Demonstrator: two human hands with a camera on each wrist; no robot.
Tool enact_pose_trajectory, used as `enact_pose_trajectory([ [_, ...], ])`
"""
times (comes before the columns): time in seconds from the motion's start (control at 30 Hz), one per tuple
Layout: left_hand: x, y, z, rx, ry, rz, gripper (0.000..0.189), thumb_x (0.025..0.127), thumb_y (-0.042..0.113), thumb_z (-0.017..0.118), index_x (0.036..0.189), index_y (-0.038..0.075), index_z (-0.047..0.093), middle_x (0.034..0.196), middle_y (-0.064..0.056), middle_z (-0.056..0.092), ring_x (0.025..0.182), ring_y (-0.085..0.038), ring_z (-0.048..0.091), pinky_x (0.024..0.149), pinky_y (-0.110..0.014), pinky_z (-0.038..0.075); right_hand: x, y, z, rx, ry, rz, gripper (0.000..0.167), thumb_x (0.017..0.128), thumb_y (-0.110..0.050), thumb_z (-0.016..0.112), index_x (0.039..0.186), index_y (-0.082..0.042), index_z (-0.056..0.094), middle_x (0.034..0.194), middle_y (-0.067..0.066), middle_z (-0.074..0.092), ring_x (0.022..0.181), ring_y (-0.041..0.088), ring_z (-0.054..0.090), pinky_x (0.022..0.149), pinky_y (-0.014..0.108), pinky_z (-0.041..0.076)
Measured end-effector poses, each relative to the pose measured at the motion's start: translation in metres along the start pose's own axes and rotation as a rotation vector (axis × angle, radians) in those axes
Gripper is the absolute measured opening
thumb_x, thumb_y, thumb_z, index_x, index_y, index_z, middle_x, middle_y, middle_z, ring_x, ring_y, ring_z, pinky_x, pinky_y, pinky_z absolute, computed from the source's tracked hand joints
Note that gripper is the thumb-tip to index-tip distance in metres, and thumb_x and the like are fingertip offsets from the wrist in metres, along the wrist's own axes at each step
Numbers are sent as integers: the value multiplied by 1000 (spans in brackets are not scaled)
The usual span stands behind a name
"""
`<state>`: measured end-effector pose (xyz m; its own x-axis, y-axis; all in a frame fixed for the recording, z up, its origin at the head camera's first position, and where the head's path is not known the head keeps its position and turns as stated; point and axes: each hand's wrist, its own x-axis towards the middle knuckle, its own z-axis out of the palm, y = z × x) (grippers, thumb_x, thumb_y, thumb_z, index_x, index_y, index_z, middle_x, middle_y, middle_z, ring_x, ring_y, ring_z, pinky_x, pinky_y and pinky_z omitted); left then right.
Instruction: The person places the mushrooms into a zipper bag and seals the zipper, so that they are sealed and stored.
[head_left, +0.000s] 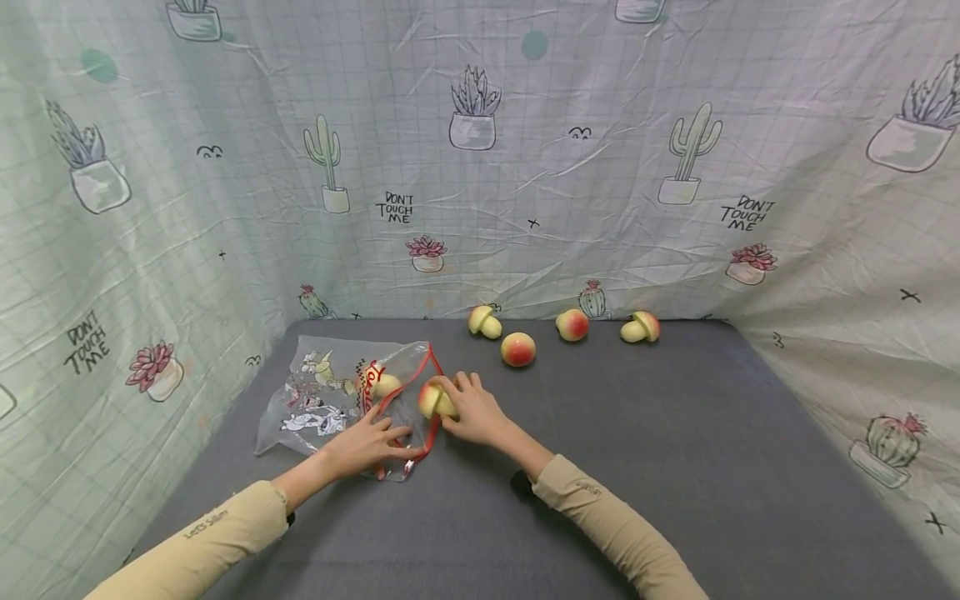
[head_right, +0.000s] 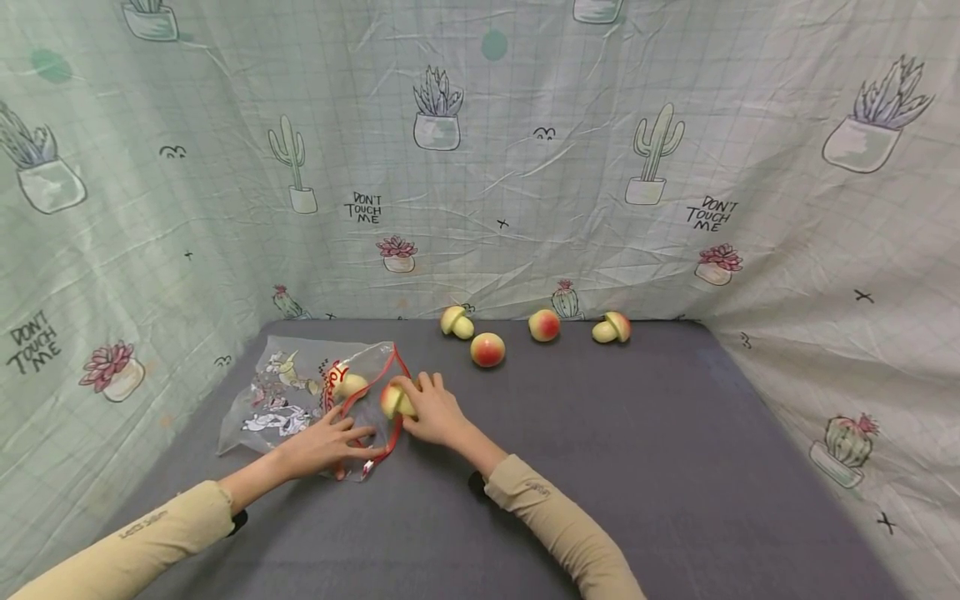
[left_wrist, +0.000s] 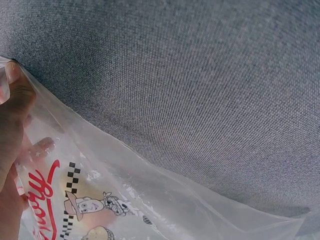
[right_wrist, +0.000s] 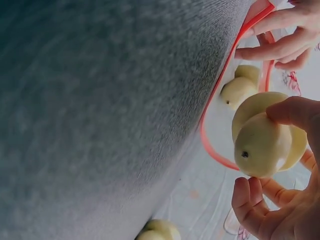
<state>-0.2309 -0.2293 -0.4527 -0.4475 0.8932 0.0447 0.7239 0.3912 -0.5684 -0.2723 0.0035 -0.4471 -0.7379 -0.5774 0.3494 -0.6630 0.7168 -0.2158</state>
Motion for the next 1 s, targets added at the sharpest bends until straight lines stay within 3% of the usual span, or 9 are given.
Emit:
enact_pose_trajectory([
  [1.0,0,0,3,-6,3,-5,75,56,54,64,127,42,44,114,4,55,85,-17,51,87,-50,41,13,-17,4,-63,-92,1,56,78,-24,63,127,-23,37,99,6,51,78,18,40,48,22,33],
])
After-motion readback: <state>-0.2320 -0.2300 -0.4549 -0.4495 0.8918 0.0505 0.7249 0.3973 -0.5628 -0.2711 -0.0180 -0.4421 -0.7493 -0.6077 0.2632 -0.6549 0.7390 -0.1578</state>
